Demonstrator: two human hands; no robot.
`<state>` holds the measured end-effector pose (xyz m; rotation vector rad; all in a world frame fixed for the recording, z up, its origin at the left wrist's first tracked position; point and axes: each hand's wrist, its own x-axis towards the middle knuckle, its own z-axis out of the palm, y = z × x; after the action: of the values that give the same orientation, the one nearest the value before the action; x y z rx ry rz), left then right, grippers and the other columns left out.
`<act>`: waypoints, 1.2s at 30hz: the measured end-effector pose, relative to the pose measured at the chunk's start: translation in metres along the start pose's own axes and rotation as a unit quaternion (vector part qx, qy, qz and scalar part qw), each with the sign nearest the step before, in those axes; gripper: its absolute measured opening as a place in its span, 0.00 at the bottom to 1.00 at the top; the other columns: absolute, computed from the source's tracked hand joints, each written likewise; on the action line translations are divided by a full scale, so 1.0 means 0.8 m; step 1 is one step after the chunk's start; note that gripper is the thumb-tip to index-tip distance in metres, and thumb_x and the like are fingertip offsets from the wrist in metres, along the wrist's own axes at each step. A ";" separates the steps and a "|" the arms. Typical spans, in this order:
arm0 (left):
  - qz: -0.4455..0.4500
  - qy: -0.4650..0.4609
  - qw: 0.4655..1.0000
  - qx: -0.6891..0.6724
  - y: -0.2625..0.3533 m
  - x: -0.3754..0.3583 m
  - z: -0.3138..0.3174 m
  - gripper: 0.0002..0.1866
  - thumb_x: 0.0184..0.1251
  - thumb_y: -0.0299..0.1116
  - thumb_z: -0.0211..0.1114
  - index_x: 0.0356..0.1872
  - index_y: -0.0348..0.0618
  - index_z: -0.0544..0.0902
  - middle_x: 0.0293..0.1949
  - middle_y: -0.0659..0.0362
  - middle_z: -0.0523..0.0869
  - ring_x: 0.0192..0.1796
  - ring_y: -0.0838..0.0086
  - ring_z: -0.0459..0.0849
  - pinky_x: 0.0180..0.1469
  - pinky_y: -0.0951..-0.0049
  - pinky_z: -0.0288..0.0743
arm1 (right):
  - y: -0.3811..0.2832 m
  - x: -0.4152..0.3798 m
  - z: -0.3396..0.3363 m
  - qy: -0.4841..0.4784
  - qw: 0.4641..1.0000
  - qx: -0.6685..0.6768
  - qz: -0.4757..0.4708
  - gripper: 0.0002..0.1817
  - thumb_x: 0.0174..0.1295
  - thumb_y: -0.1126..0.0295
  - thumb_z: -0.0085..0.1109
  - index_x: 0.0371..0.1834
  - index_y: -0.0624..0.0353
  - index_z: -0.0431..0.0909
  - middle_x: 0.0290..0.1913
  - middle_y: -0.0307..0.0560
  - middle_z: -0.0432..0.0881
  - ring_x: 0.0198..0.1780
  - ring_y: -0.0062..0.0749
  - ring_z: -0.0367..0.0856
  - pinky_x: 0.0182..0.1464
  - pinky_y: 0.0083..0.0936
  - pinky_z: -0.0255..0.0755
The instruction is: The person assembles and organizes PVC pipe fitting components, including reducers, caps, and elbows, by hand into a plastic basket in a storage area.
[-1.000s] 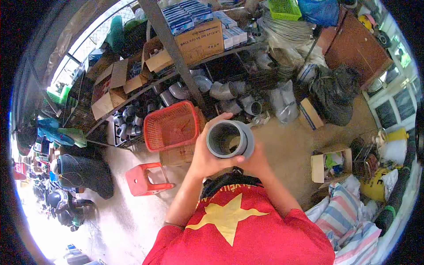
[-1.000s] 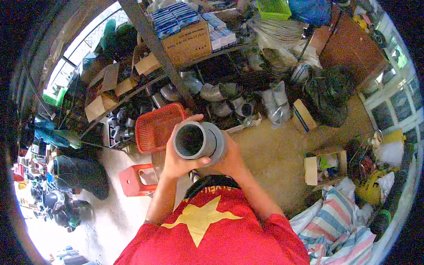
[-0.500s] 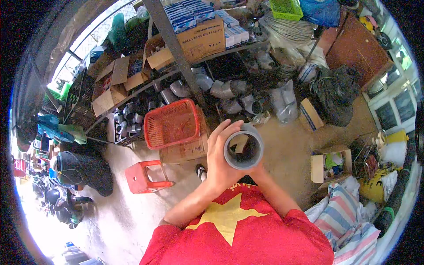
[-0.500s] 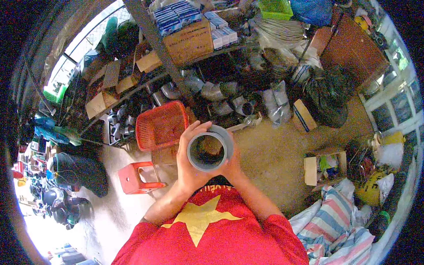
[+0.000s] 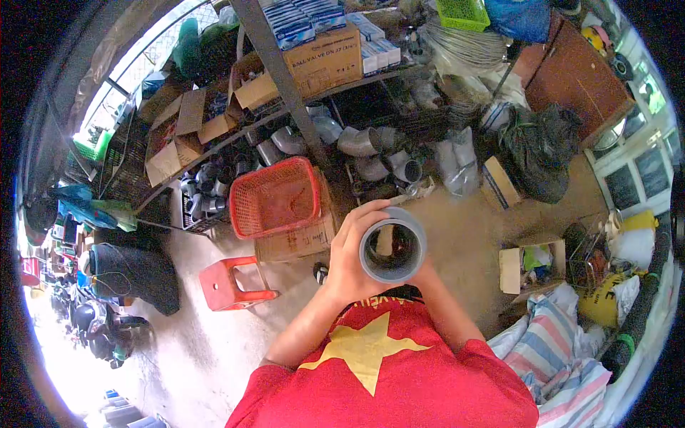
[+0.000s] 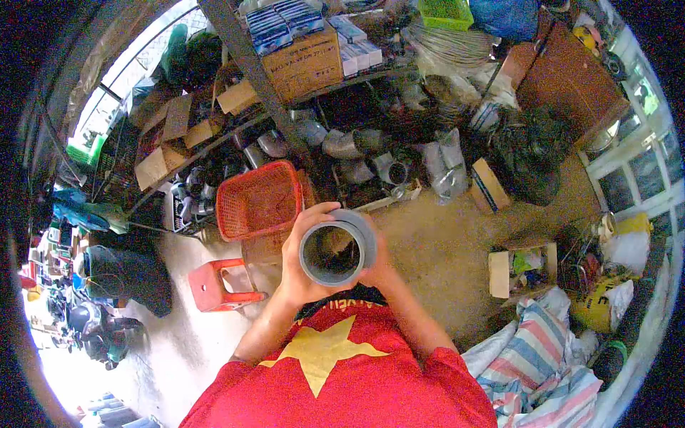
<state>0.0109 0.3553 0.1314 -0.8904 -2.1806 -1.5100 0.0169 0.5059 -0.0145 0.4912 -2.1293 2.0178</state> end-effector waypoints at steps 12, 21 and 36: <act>-0.053 -0.057 0.989 -0.128 -0.066 -0.025 -0.020 0.50 0.30 0.40 0.86 0.58 0.38 0.65 0.60 0.44 0.74 0.60 0.62 0.75 0.62 0.62 0.69 | -0.031 0.017 0.011 -0.060 0.993 -0.040 0.090 0.50 0.31 0.52 0.79 0.62 0.57 0.69 0.57 0.55 0.77 0.59 0.47 0.77 0.59 0.36 0.71; -0.329 -0.241 0.908 -0.101 -0.222 -0.115 -0.021 0.53 0.30 0.44 0.86 0.61 0.35 0.66 0.54 0.51 0.78 0.57 0.65 0.77 0.62 0.64 0.69 | 0.078 -0.030 0.073 0.018 0.965 -0.103 0.239 0.53 0.29 0.52 0.81 0.63 0.57 0.67 0.55 0.55 0.79 0.57 0.49 0.77 0.60 0.40 0.70; -0.570 -0.189 0.800 0.010 -0.439 -0.365 -0.040 0.38 0.37 0.27 0.80 0.56 0.37 0.74 0.50 0.54 0.81 0.52 0.67 0.80 0.55 0.63 0.77 | 0.657 -0.265 0.028 -0.287 0.709 -0.214 0.608 0.43 0.52 0.43 0.63 0.66 0.59 0.64 0.61 0.60 0.74 0.61 0.49 0.74 0.63 0.38 0.67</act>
<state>-0.0069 0.1547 -0.2796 0.3479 -3.2906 -1.8044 0.0342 0.5259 -0.5811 -0.7007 -3.8448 1.6407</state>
